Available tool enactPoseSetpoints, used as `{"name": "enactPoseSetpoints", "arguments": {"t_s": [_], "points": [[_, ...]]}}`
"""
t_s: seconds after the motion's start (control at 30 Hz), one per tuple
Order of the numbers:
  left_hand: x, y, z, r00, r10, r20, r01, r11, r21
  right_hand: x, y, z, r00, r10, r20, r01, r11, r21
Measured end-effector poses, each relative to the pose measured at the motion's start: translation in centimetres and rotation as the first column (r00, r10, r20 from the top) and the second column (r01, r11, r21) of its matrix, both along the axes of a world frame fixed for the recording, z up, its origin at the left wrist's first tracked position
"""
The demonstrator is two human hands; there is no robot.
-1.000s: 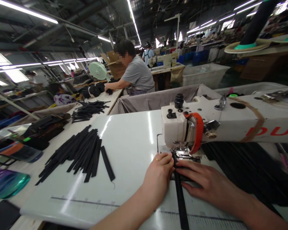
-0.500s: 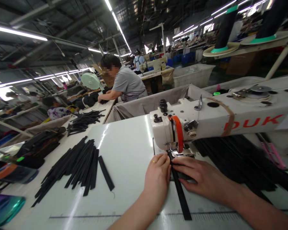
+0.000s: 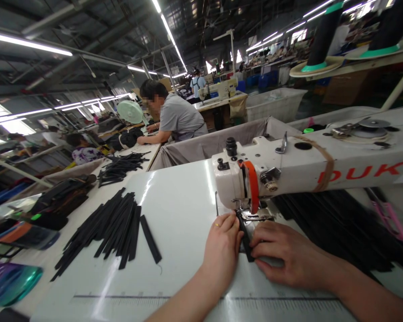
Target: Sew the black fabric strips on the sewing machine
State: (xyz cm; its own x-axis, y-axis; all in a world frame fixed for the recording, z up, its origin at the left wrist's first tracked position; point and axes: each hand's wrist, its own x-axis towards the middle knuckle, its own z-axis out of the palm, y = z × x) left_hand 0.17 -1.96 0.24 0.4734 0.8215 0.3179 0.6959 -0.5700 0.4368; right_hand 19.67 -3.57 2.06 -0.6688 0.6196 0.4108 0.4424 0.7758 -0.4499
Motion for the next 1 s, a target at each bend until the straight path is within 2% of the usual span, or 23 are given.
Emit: {"name": "enactPoseSetpoints", "arguments": {"t_s": [0.23,0.43,0.57,1.0], "points": [[0.0,-0.1,0.2,0.999,-0.001,0.05,0.003,1.0,-0.025,-0.1,0.6,-0.4,0.995,-0.096,0.025,0.095,0.994,0.047],[0.1,-0.1,0.1,0.999,0.002,0.047,-0.001,1.0,-0.029,-0.1,1.3,-1.8,0.97,-0.212,0.12,0.188,0.965,0.185],[0.1,-0.1,-0.1,0.997,0.016,0.073,-0.015,1.0,-0.009,-0.4,1.6,-2.1,0.945,-0.276,0.174,0.228,0.94,0.255],[0.3,-0.3,-0.1,0.998,-0.002,0.069,0.001,1.0,0.013,-0.8,1.6,-1.7,0.939,-0.293,0.18,0.232,0.926,0.297]]}}
